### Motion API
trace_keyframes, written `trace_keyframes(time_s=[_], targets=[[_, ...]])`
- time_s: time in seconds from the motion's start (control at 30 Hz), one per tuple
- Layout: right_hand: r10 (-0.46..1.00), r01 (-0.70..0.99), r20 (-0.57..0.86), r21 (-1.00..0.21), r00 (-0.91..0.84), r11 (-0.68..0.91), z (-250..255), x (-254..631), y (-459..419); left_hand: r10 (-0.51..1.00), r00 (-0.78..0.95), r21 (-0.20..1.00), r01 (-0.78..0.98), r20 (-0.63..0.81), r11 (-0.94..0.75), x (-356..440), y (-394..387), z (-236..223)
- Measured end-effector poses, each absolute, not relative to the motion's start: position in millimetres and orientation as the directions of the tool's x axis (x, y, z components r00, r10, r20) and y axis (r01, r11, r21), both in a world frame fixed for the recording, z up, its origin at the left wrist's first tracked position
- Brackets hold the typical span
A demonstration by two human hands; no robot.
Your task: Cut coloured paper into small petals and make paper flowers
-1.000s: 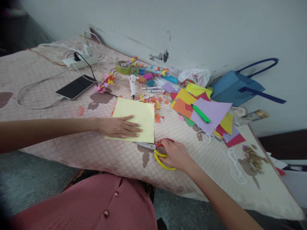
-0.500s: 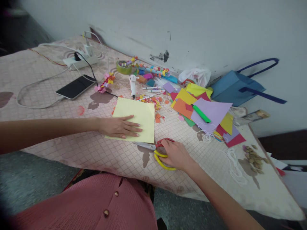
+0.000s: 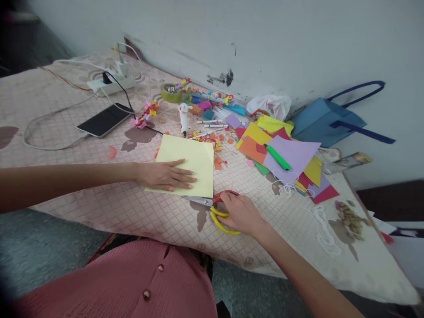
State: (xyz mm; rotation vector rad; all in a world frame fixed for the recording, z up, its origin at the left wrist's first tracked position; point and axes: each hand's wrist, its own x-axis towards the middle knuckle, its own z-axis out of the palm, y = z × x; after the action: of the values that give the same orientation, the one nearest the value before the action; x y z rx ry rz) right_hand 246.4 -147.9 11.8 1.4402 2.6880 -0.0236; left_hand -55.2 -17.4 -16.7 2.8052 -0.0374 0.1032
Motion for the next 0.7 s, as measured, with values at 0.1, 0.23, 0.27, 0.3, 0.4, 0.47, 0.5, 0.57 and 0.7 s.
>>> trace_keyframes(time_s=[0.1,0.23,0.27,0.3,0.4,0.47,0.5,0.57,0.7], targets=[[0.829,0.831,-0.078,0.017,-0.553,0.556,11,243,-146,-0.018,0.996,0.327,-0.045,0.086,-0.944,-55,-17,-17],[0.818,0.82,-0.079,0.006,-0.57,0.572,12,243,-148,-0.011,0.994,0.349,-0.047,0.105,-0.936,-55,-17,-18],[0.816,0.818,-0.078,0.004,-0.573,0.575,12,244,-149,-0.012,0.994,0.35,-0.048,0.105,-0.936,-55,-17,-18],[0.815,0.818,-0.077,0.004,-0.574,0.576,12,244,-150,-0.013,0.995,0.348,-0.049,0.103,-0.936,-55,-17,-18],[0.822,0.824,-0.072,0.006,-0.565,0.567,12,243,-150,-0.013,0.995,0.355,-0.047,0.098,-0.934,-55,-17,-18],[0.832,0.834,-0.075,0.01,-0.55,0.552,13,239,-148,-0.006,0.995,0.368,-0.044,0.103,-0.929,-55,-17,-18],[0.836,0.838,-0.076,0.013,-0.543,0.545,13,238,-148,-0.004,0.995,0.372,-0.042,0.104,-0.927,-55,-17,-18],[0.839,0.841,-0.078,0.015,-0.539,0.541,13,235,-146,0.0,0.996,0.374,-0.033,0.088,-0.927,-55,-18,-17],[0.823,0.826,-0.086,0.002,-0.561,0.563,14,234,-146,0.017,0.999,0.383,0.001,0.038,-0.924,-55,-18,-15]])
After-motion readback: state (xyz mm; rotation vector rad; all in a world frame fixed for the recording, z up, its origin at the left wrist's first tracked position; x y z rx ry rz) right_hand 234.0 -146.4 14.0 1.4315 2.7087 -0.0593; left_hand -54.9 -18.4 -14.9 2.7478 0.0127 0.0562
